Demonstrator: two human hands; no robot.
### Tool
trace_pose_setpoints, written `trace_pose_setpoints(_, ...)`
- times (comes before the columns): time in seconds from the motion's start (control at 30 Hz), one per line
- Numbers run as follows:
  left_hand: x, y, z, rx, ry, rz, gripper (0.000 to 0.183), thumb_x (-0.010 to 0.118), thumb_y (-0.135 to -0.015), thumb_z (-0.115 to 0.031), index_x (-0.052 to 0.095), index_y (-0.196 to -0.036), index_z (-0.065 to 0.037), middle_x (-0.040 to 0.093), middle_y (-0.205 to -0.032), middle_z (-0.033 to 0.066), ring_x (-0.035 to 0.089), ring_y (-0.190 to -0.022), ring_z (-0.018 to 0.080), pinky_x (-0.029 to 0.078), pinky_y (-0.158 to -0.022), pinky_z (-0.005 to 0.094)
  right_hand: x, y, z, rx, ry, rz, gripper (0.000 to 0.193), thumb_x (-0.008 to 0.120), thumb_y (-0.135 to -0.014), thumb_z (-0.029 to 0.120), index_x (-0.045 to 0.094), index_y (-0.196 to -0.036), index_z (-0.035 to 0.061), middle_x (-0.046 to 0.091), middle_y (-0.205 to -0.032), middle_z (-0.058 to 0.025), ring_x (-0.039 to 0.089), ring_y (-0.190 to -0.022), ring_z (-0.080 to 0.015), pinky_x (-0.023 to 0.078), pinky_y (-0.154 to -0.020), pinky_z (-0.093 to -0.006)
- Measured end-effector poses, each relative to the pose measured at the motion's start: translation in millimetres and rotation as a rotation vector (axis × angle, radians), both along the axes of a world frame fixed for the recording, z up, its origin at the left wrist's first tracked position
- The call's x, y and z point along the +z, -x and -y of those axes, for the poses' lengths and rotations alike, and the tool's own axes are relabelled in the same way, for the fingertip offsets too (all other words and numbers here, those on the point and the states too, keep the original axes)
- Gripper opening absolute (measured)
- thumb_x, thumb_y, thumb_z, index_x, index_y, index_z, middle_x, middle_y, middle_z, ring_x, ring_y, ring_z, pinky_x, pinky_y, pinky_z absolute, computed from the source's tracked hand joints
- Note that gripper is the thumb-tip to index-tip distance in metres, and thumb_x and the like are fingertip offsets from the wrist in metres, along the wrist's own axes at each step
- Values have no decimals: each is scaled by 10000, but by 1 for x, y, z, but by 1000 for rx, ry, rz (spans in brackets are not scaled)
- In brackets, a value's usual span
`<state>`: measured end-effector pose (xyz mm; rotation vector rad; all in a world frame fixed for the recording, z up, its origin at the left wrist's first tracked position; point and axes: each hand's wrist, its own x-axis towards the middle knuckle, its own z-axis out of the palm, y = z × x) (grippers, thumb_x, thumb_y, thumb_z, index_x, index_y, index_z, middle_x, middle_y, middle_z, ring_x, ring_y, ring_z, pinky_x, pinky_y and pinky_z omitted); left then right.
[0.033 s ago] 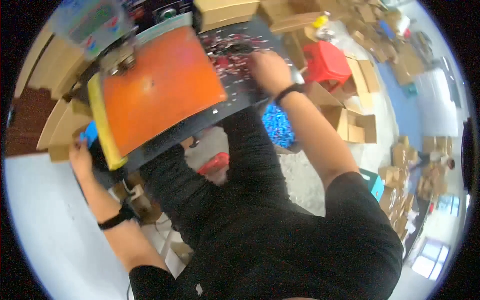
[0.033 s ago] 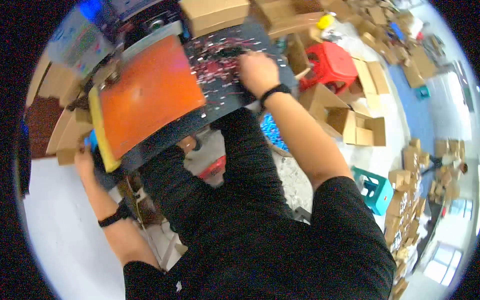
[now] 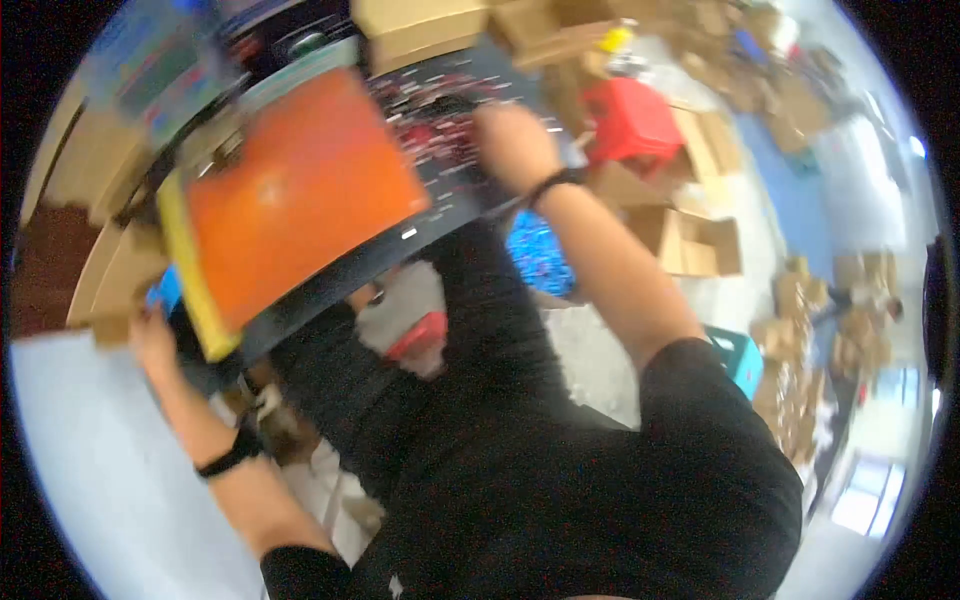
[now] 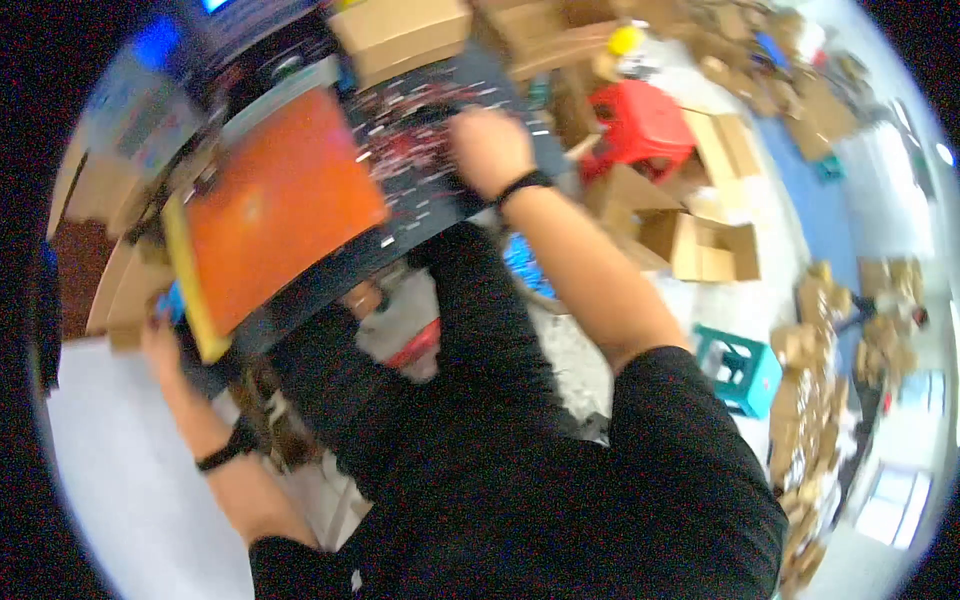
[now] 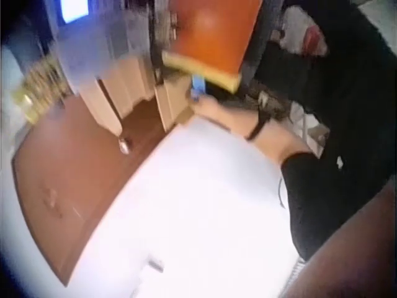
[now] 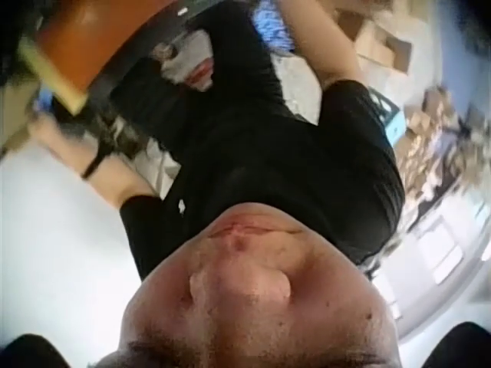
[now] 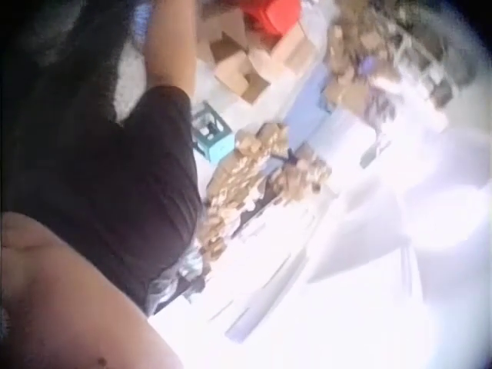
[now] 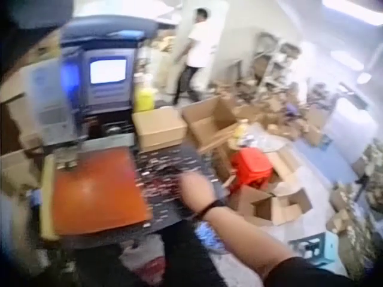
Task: The person picks up a battery and a wire, positions them under the welding machine, and welds the wire to the battery terminal. This process is repeated for several batteries, with the person reaching for new components and placing the welded units aside.
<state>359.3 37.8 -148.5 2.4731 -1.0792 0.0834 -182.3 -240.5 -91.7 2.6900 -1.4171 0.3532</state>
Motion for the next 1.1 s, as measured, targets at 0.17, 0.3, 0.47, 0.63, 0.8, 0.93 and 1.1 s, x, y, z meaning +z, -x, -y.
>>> trace_pose_setpoints(0.17,2,-35,-40,17,541,-578,447,531,-969,-197,436,-1325,57,582,-1181,205,621,-1037,228,516,-868,314,34,-21,-17,24,111,264,178,591,-805,226,652,-828,60,656,-905,-162,640,-895,-319,513,-779,-436)
trace_pose_setpoints(0.3,48,13,-57,10,381,-267,410,528,-970,-200,491,-1321,8,552,-1273,173,593,-1106,260,449,-991,364,88,-1,-19,-250,-160,476,256,603,-818,281,659,-888,41,670,-869,-157,643,-859,-337,512,-754,-440)
trace_pose_setpoints(0.47,126,182,1,-164,716,-472,339,684,-880,-138,598,-1184,-17,656,-1041,98,598,-959,149,455,-877,284,105,8,-58,26,-235,1127,53,589,-864,71,614,-859,25,594,-818,14,523,-761,-76,422,-699,-224)
trace_pose_setpoints(0.63,153,252,48,-394,492,-582,256,682,-854,-90,644,-1087,10,682,-922,64,618,-849,114,485,-787,268,93,-54,-104,264,-464,1241,44,621,-842,19,579,-847,7,581,-781,14,510,-703,-43,432,-638,-200)
trace_pose_setpoints(0.8,144,261,75,-400,473,-695,298,667,-864,-88,616,-1135,24,678,-962,86,620,-878,125,484,-810,261,78,-74,-109,200,-492,1236,55,628,-845,35,580,-848,9,578,-769,28,504,-691,-35,423,-627,-194)
trace_pose_setpoints(0.93,145,261,90,-406,414,-699,334,665,-868,-70,588,-1169,53,669,-1037,97,618,-939,128,478,-864,255,70,-77,-99,149,-543,1221,41,595,-863,14,591,-900,-4,594,-831,5,536,-749,-60,432,-683,-203)
trace_pose_setpoints(1.1,132,257,96,-383,502,-619,298,670,-846,-124,636,-1106,17,703,-927,115,653,-820,154,497,-767,270,69,-82,-97,108,-555,1169,47,592,-864,17,598,-904,-7,598,-834,7,537,-751,-58,431,-688,-198)
